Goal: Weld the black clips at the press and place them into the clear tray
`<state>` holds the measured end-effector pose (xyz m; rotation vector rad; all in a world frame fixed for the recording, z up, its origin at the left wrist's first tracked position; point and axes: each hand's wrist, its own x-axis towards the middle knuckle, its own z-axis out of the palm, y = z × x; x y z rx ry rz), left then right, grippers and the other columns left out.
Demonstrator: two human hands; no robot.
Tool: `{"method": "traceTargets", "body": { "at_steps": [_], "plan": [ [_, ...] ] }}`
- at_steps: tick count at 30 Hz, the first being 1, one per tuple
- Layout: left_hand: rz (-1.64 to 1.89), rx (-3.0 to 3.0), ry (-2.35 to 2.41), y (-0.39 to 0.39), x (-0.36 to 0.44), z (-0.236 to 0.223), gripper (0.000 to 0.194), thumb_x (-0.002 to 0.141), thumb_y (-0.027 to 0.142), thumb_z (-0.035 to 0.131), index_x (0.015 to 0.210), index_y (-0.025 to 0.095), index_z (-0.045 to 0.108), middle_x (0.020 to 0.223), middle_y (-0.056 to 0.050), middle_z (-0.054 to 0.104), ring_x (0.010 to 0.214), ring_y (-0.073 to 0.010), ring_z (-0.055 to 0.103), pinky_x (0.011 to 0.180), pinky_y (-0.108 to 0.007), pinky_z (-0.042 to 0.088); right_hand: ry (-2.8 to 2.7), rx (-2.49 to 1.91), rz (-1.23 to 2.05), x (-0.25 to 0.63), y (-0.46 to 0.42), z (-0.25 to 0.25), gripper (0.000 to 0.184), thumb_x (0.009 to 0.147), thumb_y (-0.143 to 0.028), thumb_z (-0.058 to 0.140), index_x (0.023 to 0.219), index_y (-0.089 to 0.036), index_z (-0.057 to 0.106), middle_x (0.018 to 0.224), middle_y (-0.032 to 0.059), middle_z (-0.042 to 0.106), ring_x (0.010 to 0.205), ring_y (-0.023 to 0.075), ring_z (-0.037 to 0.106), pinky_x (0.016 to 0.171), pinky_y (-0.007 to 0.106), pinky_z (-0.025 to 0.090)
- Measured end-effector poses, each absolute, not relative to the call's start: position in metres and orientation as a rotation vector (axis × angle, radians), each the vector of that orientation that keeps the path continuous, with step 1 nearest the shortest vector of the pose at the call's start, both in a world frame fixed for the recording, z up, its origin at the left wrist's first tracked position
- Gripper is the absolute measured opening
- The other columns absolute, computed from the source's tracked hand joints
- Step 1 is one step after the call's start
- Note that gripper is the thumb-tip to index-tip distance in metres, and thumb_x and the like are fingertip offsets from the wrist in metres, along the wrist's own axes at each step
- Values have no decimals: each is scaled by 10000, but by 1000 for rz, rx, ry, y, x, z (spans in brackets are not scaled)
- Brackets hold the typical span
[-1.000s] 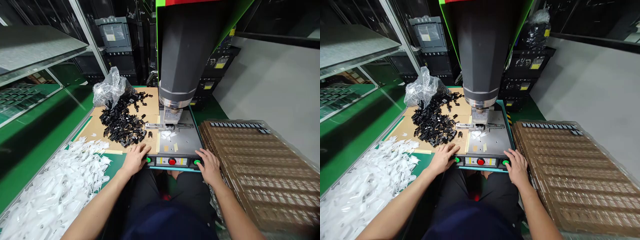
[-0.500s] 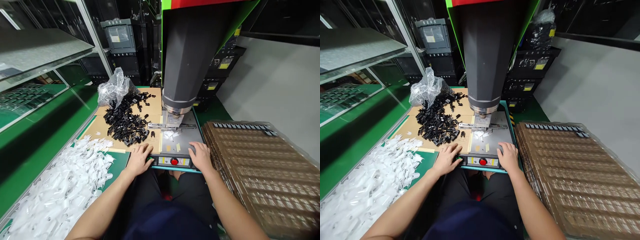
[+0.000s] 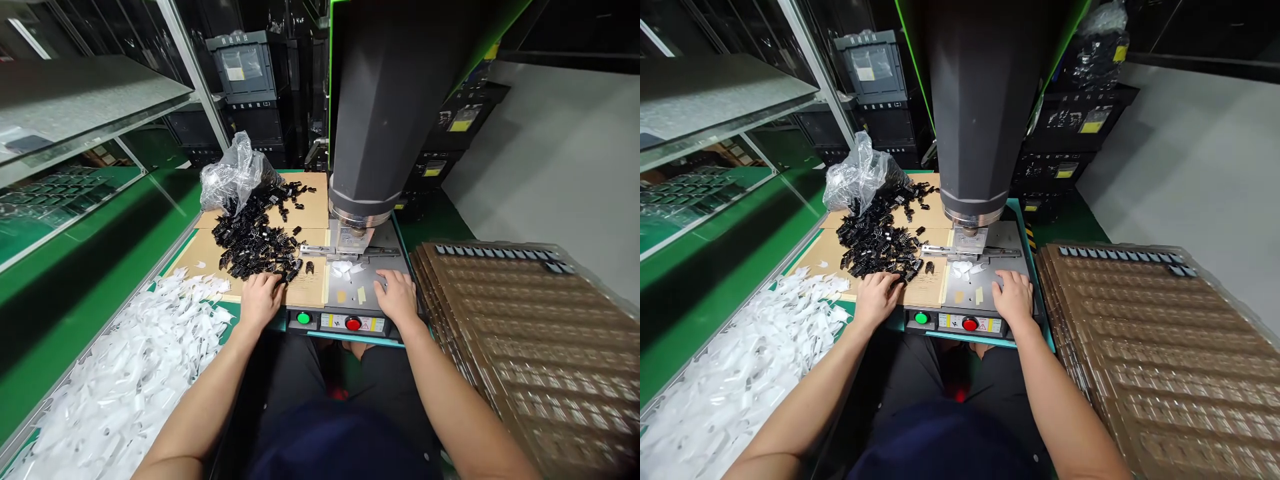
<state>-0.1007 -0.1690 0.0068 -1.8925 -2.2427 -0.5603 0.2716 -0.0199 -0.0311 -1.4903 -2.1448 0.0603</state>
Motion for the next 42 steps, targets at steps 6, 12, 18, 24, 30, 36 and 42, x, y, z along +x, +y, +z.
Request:
{"method": "traceTargets", "body": {
  "at_steps": [6,12,18,24,30,36,42],
  "plan": [
    [-504,-1936,-2244,-175,-96,1,392,1118,492,470,1151,267,789,1100,-101,769,1048,-303,622,886,-436,406,-2162,-1504,23,271,-21,-29,312,1003,-344,556,1250,-241,716,1259,129,717,1148,351,563,924,474,427],
    [-464,-2004,-2228,-170,-87,0,385,1115,483,484,1133,275,807,1073,-102,763,1043,-296,613,875,-430,406,-2166,-1505,17,271,-22,-28,298,1014,-353,551,1232,-239,719,1259,122,719,1161,350,564,925,473,421],
    [-605,-1858,-2292,-166,-96,8,369,1096,504,512,1082,254,783,1076,-100,739,1030,-293,622,913,-431,426,-2159,-1476,-1,270,-24,-29,289,1005,-345,548,1209,-245,726,1242,124,726,1134,350,565,912,479,420],
    [-505,-1849,-2294,-151,-114,11,323,1053,444,588,1274,276,754,1268,-111,701,1141,-328,596,902,-454,441,-2154,-1474,2,270,-24,-29,289,1002,-344,550,1205,-244,730,1237,125,726,1135,352,564,913,481,423],
    [-480,-1849,-2298,-138,-113,10,306,1060,442,570,1202,260,770,1233,-117,700,1153,-333,584,903,-459,438,-2166,-1500,10,270,-24,-30,282,1007,-335,557,1213,-246,727,1257,117,721,1146,343,565,926,473,421],
    [-502,-1852,-2331,-133,-119,10,315,1068,456,553,1060,260,799,1173,-110,703,1109,-322,586,884,-450,443,-2170,-1501,5,270,-24,-29,276,1011,-338,557,1207,-244,728,1254,117,721,1136,342,566,919,471,416],
    [-625,-1859,-2331,-132,-115,12,290,1060,453,572,1127,267,785,1192,-111,694,1133,-308,597,935,-442,456,-2166,-1499,9,270,-24,-30,283,1009,-337,554,1211,-243,728,1258,120,722,1142,347,568,925,477,419]
  ]
}}
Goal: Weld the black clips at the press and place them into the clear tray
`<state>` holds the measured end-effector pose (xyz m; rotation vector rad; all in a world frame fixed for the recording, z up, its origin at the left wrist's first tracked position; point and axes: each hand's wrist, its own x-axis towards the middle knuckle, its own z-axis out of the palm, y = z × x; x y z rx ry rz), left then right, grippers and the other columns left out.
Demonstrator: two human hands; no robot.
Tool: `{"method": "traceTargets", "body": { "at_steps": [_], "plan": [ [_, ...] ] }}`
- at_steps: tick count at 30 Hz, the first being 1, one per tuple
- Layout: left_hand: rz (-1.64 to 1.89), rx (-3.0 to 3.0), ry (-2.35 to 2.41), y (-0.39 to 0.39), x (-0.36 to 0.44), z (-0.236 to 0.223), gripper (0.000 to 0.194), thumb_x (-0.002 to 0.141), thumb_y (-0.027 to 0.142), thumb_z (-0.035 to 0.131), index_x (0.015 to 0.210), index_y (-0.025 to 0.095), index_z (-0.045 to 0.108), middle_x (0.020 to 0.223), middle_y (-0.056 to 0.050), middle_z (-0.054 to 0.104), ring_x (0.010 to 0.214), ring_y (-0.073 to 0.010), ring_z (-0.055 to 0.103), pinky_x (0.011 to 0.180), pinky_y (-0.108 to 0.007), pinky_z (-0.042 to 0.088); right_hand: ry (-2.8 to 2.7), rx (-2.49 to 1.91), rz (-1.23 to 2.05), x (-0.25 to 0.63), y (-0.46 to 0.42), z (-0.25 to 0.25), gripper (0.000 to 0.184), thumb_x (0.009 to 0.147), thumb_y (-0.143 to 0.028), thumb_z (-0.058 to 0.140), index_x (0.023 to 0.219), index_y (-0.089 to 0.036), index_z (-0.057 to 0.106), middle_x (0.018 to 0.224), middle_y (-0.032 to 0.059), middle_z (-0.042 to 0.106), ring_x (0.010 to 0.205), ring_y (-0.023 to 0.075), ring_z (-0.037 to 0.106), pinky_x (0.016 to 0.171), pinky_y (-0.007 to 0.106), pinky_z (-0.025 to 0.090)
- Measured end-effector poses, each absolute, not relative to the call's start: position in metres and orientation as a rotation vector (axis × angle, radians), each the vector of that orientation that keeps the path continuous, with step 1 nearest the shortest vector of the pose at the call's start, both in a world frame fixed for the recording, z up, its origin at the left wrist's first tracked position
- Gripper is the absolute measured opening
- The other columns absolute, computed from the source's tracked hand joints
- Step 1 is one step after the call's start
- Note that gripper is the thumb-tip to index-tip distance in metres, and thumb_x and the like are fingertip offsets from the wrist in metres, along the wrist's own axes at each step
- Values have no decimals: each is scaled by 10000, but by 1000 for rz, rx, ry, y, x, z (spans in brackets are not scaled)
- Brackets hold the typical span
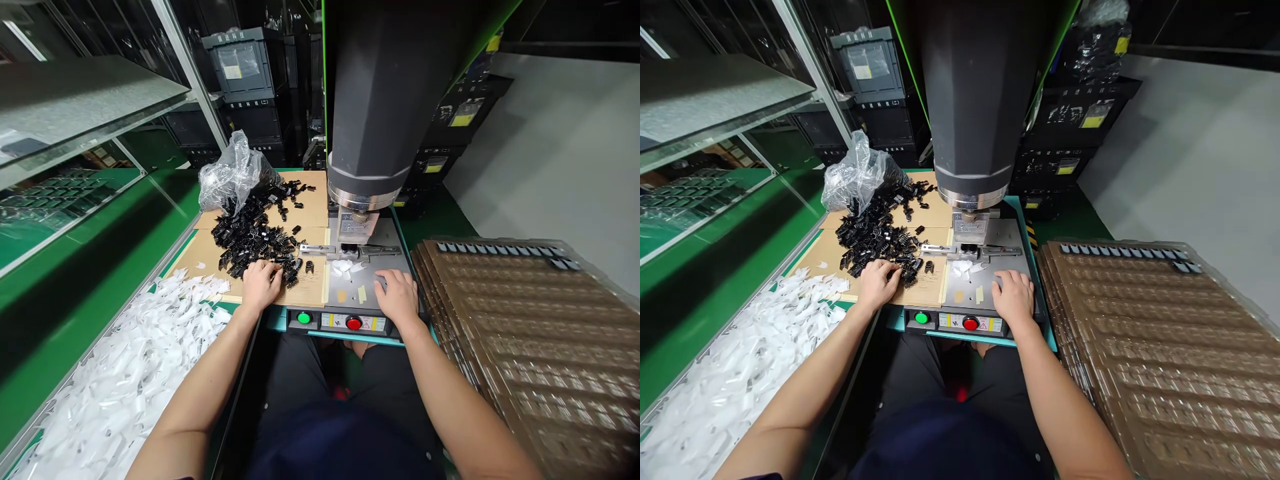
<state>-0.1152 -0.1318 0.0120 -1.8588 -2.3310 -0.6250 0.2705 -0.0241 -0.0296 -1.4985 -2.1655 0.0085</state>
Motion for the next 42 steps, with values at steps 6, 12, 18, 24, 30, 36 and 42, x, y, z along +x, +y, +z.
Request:
{"method": "traceTargets", "body": {
  "at_steps": [6,12,18,24,30,36,42],
  "plan": [
    [-600,-1945,-2300,-121,-100,15,282,1007,515,671,1022,270,811,1144,-101,689,1130,-315,586,931,-455,445,-2166,-1489,9,271,-25,-30,280,1008,-333,556,1211,-245,728,1253,122,722,1140,346,569,928,478,422],
    [-510,-1990,-2253,-119,-98,16,342,1019,562,646,1017,268,822,1160,-105,688,1143,-318,576,939,-468,431,-2171,-1504,9,271,-24,-30,280,1009,-333,560,1217,-247,728,1252,125,721,1151,349,570,929,478,428],
    [-412,-2029,-2158,-119,-97,18,378,1061,532,568,1036,248,818,1176,-136,681,1146,-336,557,943,-487,410,-2167,-1501,13,270,-25,-29,283,1009,-334,561,1217,-242,729,1261,121,721,1146,344,567,928,476,418],
    [-355,-2072,-2093,-114,-94,15,413,1096,453,489,971,227,811,1163,-151,695,1114,-329,557,910,-483,383,-2170,-1506,9,270,-26,-28,286,1009,-334,565,1215,-230,733,1244,123,723,1138,336,564,929,462,413],
    [-497,-1988,-2114,-106,-90,22,380,1089,488,508,1075,243,799,1189,-140,690,1117,-329,558,923,-470,384,-2168,-1504,13,270,-26,-28,280,1014,-338,568,1214,-231,732,1246,116,725,1143,332,565,935,448,405],
    [-447,-2017,-2114,-88,-82,25,314,1067,437,559,1106,239,800,1262,-141,679,1169,-347,545,929,-486,398,-2167,-1499,18,270,-26,-28,280,1004,-327,574,1208,-226,738,1237,125,724,1126,333,567,921,454,414],
    [-487,-2052,-2162,-85,-76,22,179,1000,386,675,1005,235,770,1190,-115,695,1123,-326,568,922,-463,424,-2141,-1461,87,272,-25,-31,270,991,-318,584,1189,-232,746,1225,120,732,1137,338,581,966,475,434]
  ]
}}
